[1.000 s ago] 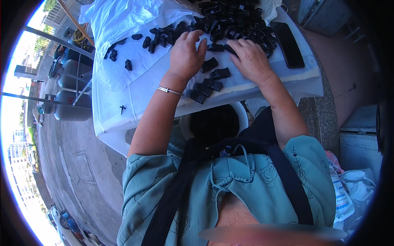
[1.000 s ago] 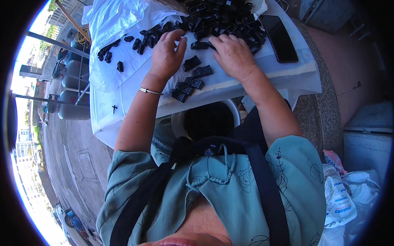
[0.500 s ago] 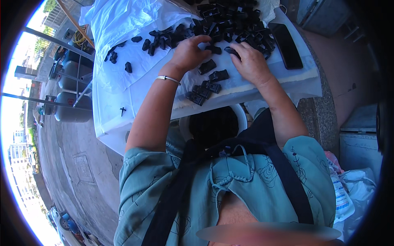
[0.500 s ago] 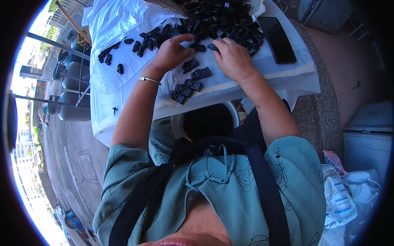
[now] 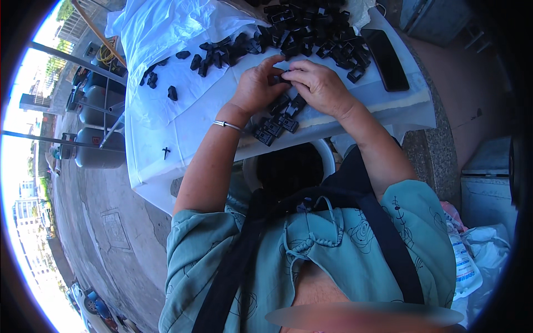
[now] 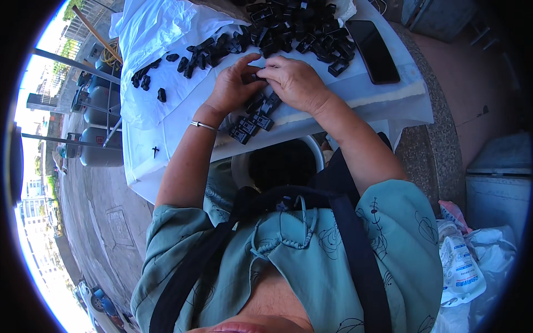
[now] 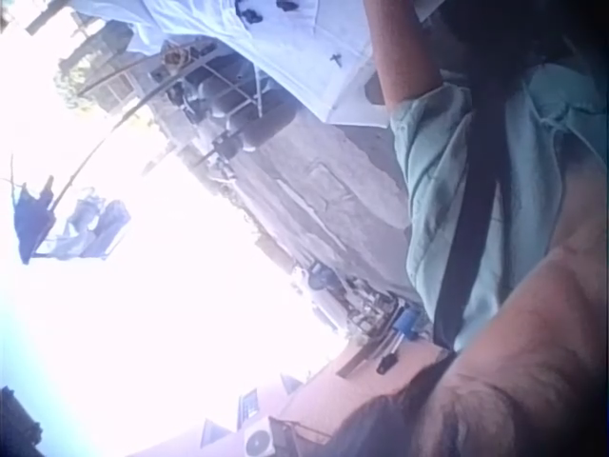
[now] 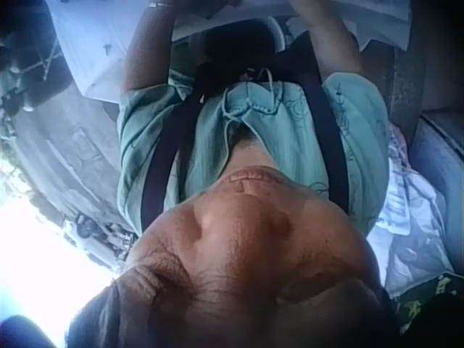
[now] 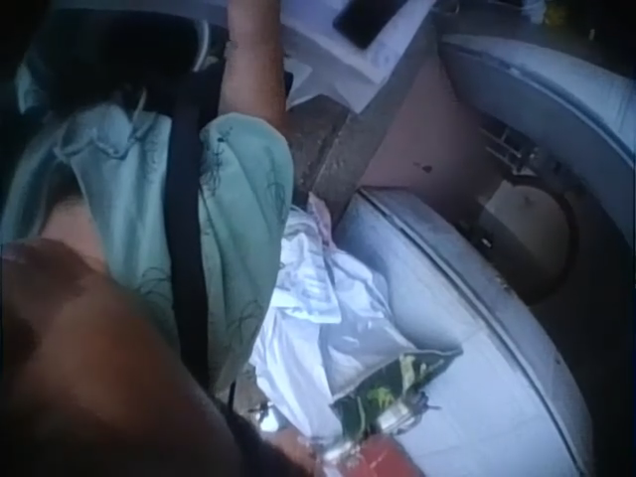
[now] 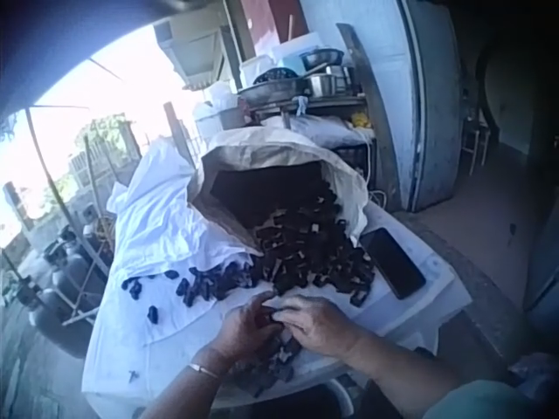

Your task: Manually assembling or inspecting small black plastic components at a workstation.

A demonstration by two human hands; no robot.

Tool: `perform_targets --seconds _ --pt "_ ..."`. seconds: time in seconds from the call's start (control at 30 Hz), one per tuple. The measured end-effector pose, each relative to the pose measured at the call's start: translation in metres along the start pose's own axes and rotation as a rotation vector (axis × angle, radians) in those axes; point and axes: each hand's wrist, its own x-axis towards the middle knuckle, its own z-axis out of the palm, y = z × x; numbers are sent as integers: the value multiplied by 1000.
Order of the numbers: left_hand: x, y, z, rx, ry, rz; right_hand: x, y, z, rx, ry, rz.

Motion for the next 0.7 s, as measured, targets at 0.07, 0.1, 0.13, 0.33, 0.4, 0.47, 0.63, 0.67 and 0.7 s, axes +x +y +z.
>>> perform_targets --seconds 0.07,0.1,0.13,0.33,0.4,0.47,0.63,0.67,0.7 --pt "-1 4 -5 -10 -18 41 -6 -3 1 -113 23 -1" --pt "-2 7 -8 -19 -33 81 -8 -5 0 -225 47 -5" --pt "-2 3 -12 -20 -31 82 -9 -4 0 -227 47 -7" --pt "21 -16 -30 561 373 232 -7 4 6 -209 65 -3" --pt "37 -15 -24 543 360 141 -1 8 1 -16 29 -36" --pt "47 -16 -22 789 441 145 18 -4 -3 -81 98 63" --pt "38 -21 -6 567 354 103 37 16 9 -286 135 224" --pt "30 -20 -4 577 371 162 38 20 7 -275 146 219" --pt "24 -17 -8 579 361 191 38 21 6 -263 154 207"
